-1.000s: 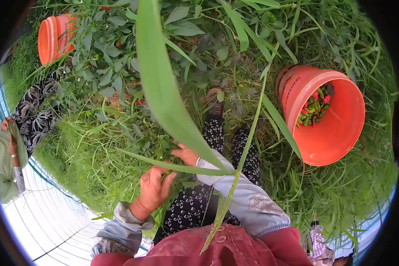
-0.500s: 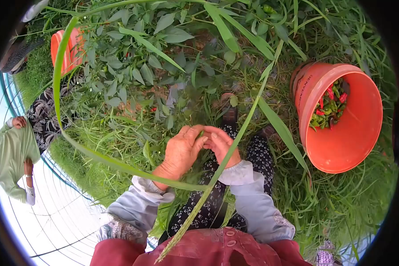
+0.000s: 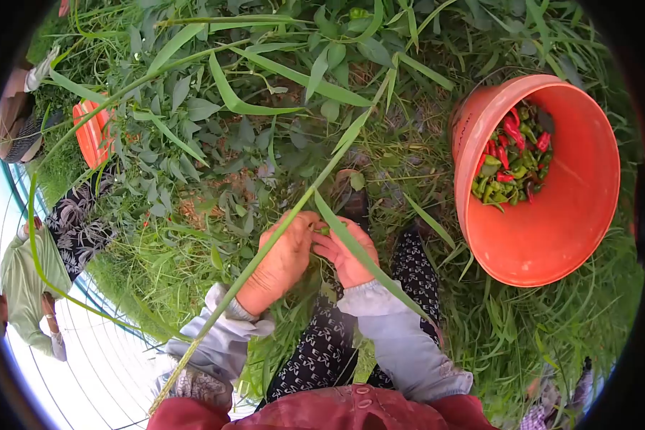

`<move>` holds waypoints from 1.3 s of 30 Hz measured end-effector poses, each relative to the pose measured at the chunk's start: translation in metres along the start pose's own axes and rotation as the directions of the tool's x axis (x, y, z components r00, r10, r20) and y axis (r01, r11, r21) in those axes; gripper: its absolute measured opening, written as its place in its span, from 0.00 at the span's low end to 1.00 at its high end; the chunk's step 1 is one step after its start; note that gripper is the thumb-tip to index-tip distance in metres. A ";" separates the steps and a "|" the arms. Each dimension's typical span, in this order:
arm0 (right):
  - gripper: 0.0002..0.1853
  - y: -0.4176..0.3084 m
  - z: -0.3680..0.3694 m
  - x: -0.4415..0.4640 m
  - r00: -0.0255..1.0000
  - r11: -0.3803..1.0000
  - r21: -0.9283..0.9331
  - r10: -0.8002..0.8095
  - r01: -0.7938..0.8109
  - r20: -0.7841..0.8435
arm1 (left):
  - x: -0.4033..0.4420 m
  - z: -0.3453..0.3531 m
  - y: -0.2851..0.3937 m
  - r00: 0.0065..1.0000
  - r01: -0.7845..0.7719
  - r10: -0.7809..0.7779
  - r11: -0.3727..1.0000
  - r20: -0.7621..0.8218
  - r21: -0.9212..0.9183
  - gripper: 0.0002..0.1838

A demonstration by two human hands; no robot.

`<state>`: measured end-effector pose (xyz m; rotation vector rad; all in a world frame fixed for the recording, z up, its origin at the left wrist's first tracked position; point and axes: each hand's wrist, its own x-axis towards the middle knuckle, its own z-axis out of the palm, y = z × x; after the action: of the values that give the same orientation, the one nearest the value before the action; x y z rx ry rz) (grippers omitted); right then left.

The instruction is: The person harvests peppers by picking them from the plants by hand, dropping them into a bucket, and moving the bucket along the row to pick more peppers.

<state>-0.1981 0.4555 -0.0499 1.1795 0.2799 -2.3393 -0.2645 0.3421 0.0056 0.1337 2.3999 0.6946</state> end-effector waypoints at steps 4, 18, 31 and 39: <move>0.09 -0.019 -0.006 0.004 0.976 0.996 -0.021 -0.092 0.089 -0.196 | 0.043 -0.008 -0.026 0.995 0.011 0.008 0.981 -0.096 0.195 0.11; 0.08 -0.015 -0.003 0.002 1.000 0.933 -0.361 0.002 0.002 0.012 | 0.165 0.016 -0.147 0.850 -0.092 -0.400 0.528 0.343 0.844 0.33; 0.10 -0.025 0.001 0.001 0.997 0.931 -0.365 0.012 0.017 0.077 | 0.074 -0.018 -0.143 0.669 -0.722 -0.023 0.217 0.743 0.657 0.17; 0.09 -0.025 -0.001 0.000 0.995 0.938 -0.345 0.009 0.025 0.096 | 0.057 0.017 -0.118 0.489 -0.792 -0.077 0.377 0.869 0.480 0.08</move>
<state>-0.2106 0.4771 -0.0515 0.8930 0.6338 -2.2266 -0.2908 0.2633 -0.0970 1.2860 1.4880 -0.5005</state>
